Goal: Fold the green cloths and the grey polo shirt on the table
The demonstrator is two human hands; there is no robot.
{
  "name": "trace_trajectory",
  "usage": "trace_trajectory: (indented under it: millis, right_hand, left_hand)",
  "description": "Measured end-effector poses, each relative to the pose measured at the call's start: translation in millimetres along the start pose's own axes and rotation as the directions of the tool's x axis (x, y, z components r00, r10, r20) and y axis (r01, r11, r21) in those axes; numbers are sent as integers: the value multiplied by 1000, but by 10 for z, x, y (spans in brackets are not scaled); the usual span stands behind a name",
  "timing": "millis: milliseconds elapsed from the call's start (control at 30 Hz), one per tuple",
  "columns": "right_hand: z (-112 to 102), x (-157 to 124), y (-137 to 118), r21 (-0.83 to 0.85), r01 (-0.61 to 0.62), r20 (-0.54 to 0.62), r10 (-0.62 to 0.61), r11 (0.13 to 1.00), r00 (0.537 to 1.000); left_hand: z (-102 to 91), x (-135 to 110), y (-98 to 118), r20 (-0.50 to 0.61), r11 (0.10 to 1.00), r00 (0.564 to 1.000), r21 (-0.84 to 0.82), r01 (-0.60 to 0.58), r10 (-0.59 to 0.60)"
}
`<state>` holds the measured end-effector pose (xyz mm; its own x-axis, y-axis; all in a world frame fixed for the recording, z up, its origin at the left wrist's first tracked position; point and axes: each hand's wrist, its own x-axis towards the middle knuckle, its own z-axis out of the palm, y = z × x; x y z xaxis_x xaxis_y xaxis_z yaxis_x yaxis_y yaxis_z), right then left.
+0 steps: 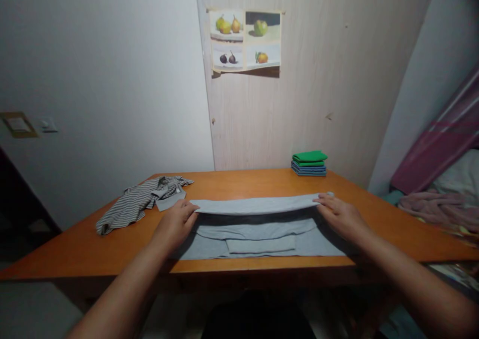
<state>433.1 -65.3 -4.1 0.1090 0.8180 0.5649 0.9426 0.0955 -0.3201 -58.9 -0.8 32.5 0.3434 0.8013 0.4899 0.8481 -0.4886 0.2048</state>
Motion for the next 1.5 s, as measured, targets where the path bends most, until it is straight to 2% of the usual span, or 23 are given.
trace_trajectory:
  millis: [267,433,567,767,1233,1500]
  right_hand:
    - [-150,-332,-60,-35,100,-96,-103,994,990]
    - [-206,-554,-138,-28,72,-117,-75,997,990]
    - [-179,-734,-143,-38,70,-100,-74,997,992]
    - [-54,-932,-103,-30,56,-87,-58,998,995]
    - [144,-1074,21,-48,117,-74,-120,992,990]
    - [1,-1124,-45,-137,88,23,-86,987,996]
  left_hand:
    - [-70,-343,92,-71,999,997,-20,-35,34]
    - [-134,-469,129,-68,998,996,-20,-54,53]
    - [-129,-562,146,-60,998,996,-7,-61,60]
    - [-26,-683,96,-53,997,995,14,-82,83]
    - [130,-803,-71,-24,994,994,9,-110,110]
    - [12,-856,-14,33,998,998,41,-52,50]
